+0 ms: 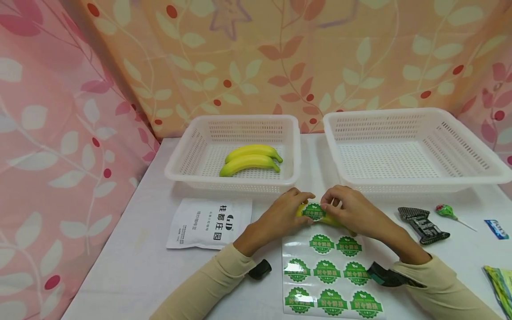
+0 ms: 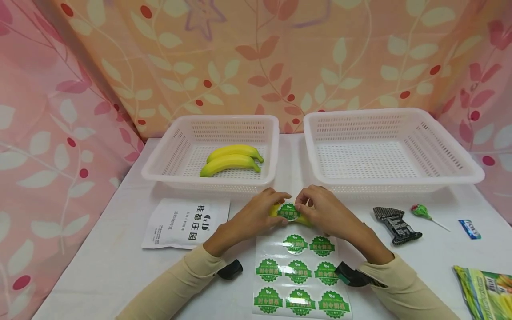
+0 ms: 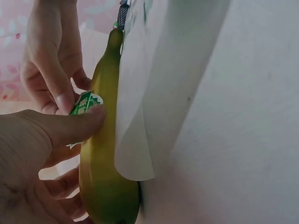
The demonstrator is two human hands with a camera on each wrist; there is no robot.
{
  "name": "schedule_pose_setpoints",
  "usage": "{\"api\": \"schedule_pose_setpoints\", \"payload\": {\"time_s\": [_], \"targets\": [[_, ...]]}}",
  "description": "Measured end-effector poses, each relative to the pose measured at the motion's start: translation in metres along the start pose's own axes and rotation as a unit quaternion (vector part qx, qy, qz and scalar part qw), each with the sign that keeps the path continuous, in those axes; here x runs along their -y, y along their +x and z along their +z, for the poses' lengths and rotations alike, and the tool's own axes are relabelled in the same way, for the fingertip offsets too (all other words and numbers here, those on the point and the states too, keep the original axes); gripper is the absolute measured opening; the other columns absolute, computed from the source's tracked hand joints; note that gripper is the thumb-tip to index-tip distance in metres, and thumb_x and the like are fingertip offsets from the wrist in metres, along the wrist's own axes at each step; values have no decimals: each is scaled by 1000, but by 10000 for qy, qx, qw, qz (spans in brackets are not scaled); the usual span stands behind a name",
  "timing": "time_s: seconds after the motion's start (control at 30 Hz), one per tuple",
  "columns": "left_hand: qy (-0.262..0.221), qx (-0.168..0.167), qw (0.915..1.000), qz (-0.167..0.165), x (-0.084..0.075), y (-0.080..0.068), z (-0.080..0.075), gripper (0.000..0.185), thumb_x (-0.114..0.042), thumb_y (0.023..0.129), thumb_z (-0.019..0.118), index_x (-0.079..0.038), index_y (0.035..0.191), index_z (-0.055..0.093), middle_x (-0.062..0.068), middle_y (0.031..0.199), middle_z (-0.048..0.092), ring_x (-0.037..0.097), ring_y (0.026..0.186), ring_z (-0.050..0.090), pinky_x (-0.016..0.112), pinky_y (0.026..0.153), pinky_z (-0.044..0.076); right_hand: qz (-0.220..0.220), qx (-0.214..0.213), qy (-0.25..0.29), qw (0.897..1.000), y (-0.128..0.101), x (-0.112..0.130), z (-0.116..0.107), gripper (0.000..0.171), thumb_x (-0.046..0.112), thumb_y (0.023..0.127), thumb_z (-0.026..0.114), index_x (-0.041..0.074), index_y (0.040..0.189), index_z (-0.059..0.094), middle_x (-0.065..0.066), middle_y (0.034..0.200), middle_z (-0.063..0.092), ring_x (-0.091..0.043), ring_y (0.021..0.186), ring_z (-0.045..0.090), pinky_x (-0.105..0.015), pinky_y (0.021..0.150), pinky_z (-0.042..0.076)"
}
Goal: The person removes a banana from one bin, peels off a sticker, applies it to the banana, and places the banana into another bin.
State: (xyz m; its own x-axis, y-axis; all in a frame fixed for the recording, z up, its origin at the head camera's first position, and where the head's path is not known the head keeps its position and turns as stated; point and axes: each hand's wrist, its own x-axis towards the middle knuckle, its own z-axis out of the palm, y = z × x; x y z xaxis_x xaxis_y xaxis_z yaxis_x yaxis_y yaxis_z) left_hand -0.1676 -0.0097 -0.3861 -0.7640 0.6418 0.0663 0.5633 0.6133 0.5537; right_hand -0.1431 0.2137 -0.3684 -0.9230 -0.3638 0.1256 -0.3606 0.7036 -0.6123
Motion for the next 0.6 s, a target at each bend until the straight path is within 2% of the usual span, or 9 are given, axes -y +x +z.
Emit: {"api": "schedule_pose_setpoints", "payload": {"time_s": [0.13,0.33,0.43,0.6], "targets": [[-28,-21,10000,-30,-1,-1,0,59,-21,94,83,-14,148,60,3,121,63,14,107,58,28,95,51,-189,-162,-270,9993,0,-1,5,2,11,100,74,11,100,72,3,96,69,-15,89,61,-32,73,51],[-175,-69,9998,-80,-1,-2,0,57,-20,96,81,-12,148,58,4,124,67,14,110,62,29,96,52,-1202,-614,-786,9877,0,-3,11,19,1,90,82,12,104,75,0,102,67,-18,95,64,-40,80,57],[-263,-109,9996,-88,0,-2,0,56,-20,96,81,-11,146,58,4,124,68,15,110,63,28,95,53,-1428,-514,-1044,9829,1,-5,13,20,11,87,88,15,105,79,0,106,65,-18,99,62,-42,83,57],[-230,-145,9996,-51,1,-1,0,48,-20,96,81,-9,139,62,3,123,69,14,108,62,26,95,52,-1251,-193,-1563,9796,1,-10,16,34,33,86,90,11,111,80,-2,109,67,-22,102,62,-45,86,56]]}}
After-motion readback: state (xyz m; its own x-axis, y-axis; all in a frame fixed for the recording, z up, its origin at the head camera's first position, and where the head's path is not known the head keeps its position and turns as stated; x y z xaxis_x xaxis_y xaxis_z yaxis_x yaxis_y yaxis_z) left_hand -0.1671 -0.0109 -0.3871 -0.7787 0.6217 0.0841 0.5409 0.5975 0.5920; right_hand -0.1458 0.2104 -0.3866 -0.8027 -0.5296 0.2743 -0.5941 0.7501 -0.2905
